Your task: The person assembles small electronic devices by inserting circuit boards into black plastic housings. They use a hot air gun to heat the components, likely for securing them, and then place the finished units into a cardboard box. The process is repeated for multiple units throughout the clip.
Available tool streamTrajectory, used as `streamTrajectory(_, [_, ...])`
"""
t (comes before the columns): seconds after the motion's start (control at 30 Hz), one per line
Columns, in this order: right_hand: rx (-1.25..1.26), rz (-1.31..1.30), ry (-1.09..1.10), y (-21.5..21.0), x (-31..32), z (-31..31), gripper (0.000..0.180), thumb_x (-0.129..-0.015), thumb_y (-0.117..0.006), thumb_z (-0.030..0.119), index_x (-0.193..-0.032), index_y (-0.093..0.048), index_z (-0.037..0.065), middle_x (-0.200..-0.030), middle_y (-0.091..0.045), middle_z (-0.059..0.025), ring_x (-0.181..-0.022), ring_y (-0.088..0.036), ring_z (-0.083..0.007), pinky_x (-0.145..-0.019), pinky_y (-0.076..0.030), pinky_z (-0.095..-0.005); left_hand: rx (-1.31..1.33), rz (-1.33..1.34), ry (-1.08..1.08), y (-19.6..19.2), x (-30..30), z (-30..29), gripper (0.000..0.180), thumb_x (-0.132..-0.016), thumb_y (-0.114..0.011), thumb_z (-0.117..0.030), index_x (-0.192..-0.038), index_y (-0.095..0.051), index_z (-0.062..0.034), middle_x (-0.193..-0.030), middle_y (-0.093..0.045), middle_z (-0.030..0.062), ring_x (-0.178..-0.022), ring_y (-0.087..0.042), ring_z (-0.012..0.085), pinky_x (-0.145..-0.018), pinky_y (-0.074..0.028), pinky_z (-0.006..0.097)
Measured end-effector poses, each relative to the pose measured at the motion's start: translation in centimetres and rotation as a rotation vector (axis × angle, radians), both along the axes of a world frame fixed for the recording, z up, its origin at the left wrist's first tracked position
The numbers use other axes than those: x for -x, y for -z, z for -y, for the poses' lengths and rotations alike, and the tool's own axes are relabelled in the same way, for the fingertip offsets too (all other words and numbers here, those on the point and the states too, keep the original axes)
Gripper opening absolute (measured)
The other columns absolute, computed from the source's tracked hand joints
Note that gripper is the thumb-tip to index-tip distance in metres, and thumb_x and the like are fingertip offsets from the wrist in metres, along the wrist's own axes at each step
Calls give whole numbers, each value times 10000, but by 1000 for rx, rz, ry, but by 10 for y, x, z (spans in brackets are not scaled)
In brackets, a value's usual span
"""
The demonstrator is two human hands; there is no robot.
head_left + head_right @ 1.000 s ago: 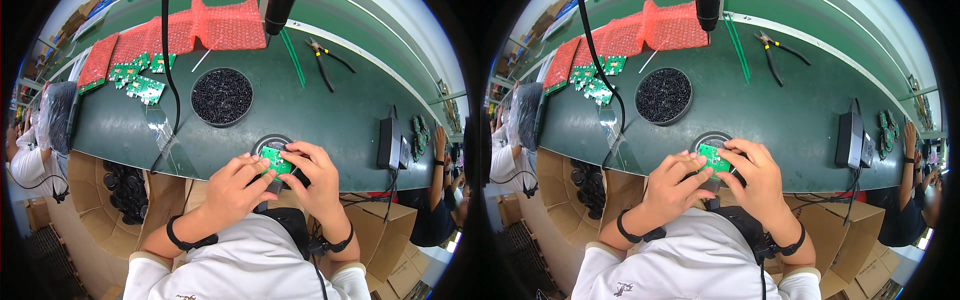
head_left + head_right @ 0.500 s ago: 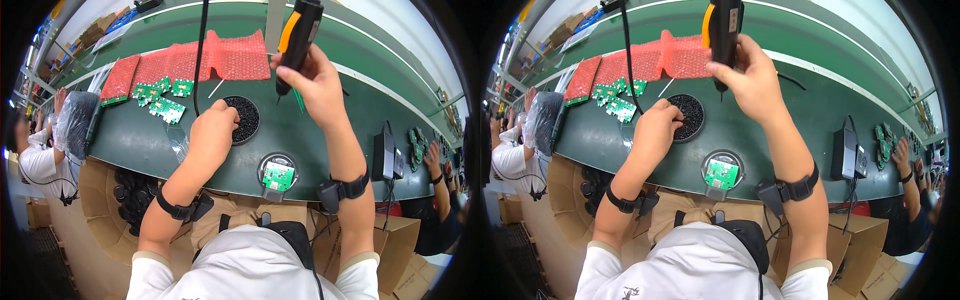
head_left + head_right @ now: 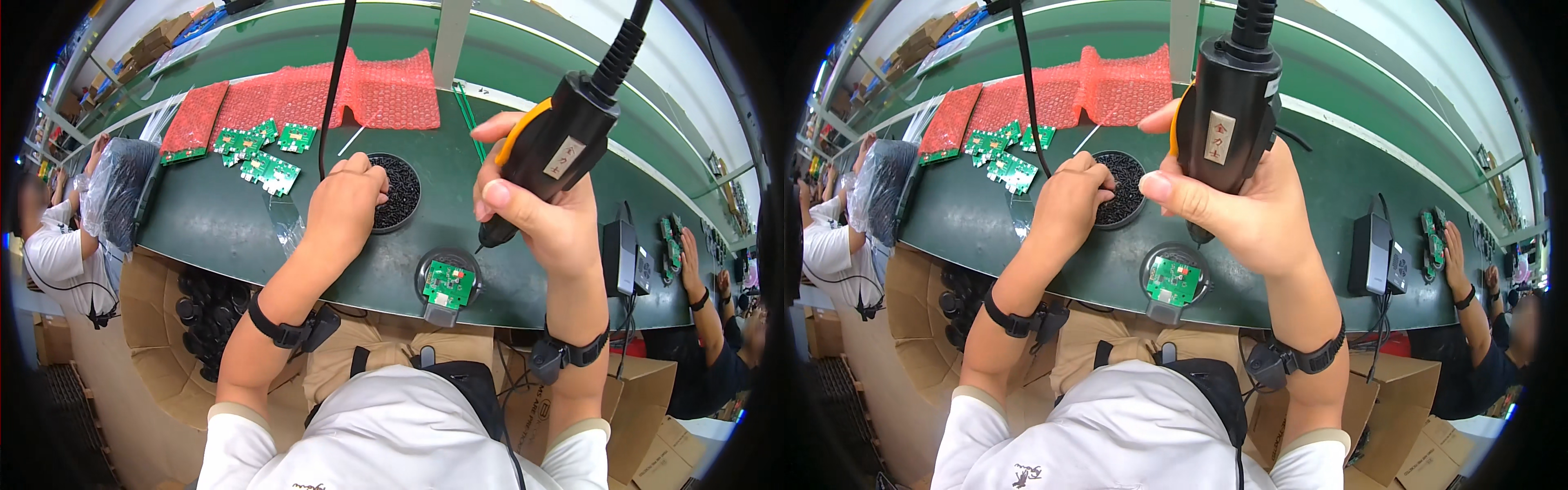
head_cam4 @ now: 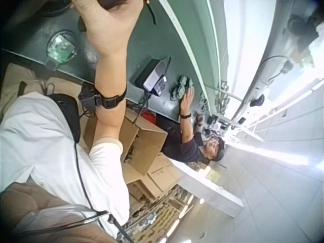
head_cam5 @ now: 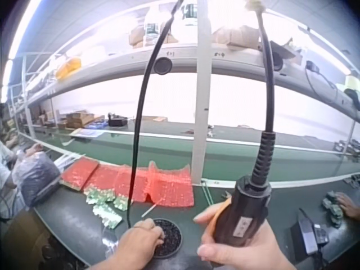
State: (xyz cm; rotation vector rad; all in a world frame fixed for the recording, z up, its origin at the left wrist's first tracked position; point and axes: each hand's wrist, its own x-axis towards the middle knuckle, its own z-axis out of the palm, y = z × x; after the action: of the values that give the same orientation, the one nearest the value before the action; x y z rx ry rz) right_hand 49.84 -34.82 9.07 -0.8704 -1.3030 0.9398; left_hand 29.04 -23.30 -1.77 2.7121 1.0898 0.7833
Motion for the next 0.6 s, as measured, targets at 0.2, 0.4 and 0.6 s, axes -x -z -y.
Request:
streamTrajectory(0.2, [43,-134,57,-3,5,1,306,-880,-788,136,-1119,-661,-5,-789,-647,-28,-690,-641,-105,-638,-520,-257,66,96,-43,-4,-2,1,129,-845,-757,-131,-848,-656,-51,-888,-615,124,-907,-660,333,-763,-533,458])
streamTrajectory(0.4, [82,-107,174,-8,12,10,291,-871,-704,108,-1101,-613,-45,-710,-571,-53,-583,-555,-132,-559,-454,-285,314,315,-53,-16,0,7,34,-889,-706,-9,-905,-677,-1,-861,-706,121,-713,-677,236,-682,-541,349])
streamTrajectory(0.6, [31,-147,273,-2,31,17,231,-883,-663,89,-1053,-580,-43,-636,-505,-55,-482,-474,-132,-470,-395,-286,719,439,253,-13,2,69,107,-876,-712,59,-965,-736,4,-871,-733,82,-768,-693,138,-703,-547,272])
